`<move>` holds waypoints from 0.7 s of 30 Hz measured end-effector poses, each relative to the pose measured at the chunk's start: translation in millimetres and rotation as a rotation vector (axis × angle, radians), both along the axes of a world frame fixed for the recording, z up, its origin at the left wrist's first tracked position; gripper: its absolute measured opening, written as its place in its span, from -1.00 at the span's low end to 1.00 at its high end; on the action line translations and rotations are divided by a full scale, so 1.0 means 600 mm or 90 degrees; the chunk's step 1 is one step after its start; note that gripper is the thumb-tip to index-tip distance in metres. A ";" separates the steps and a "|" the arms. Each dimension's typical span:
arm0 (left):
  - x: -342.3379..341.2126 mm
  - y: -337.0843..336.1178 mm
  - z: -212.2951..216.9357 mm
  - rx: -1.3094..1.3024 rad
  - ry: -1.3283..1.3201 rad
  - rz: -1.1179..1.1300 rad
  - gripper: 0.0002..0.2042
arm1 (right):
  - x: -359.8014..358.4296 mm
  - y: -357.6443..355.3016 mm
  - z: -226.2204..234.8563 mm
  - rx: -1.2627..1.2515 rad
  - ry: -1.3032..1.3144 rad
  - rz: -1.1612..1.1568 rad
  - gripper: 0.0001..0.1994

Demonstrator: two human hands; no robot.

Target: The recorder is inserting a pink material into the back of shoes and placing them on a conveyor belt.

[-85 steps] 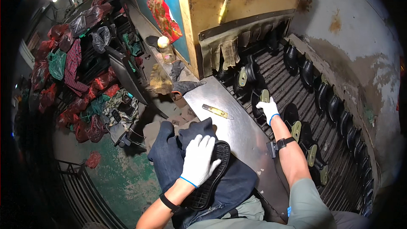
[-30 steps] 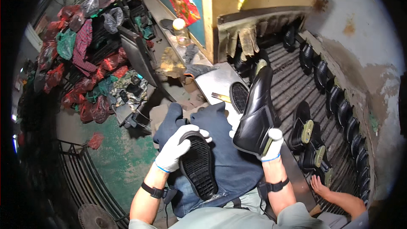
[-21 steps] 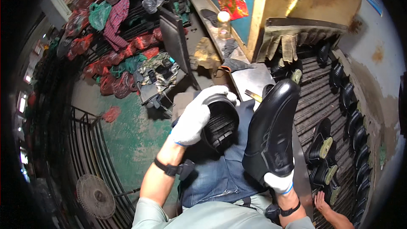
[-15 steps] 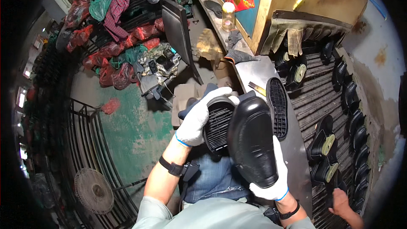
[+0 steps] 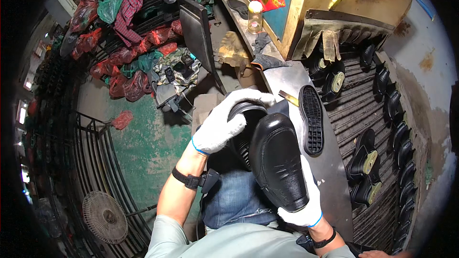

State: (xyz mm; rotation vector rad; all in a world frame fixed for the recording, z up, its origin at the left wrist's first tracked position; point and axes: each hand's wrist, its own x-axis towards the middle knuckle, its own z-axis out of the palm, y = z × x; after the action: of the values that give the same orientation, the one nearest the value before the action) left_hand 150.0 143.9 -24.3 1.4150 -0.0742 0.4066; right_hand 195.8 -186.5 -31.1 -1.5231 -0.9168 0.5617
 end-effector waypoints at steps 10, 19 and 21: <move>-0.013 -0.021 -0.018 -0.391 0.080 -0.060 -0.23 | -0.001 0.006 -0.008 -0.044 -0.024 0.029 0.21; -0.017 -0.015 -0.004 -0.216 0.100 -0.081 0.14 | 0.002 0.015 -0.022 -0.053 -0.028 0.045 0.25; -0.016 -0.014 -0.001 -0.214 0.106 -0.082 0.17 | 0.001 0.015 -0.022 -0.056 -0.038 0.043 0.25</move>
State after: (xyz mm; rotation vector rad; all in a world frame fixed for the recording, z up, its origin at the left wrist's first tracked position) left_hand 140.4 135.7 -25.1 1.1011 0.0382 0.1825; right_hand 196.4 -177.6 -44.3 -1.5997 -1.0045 0.6152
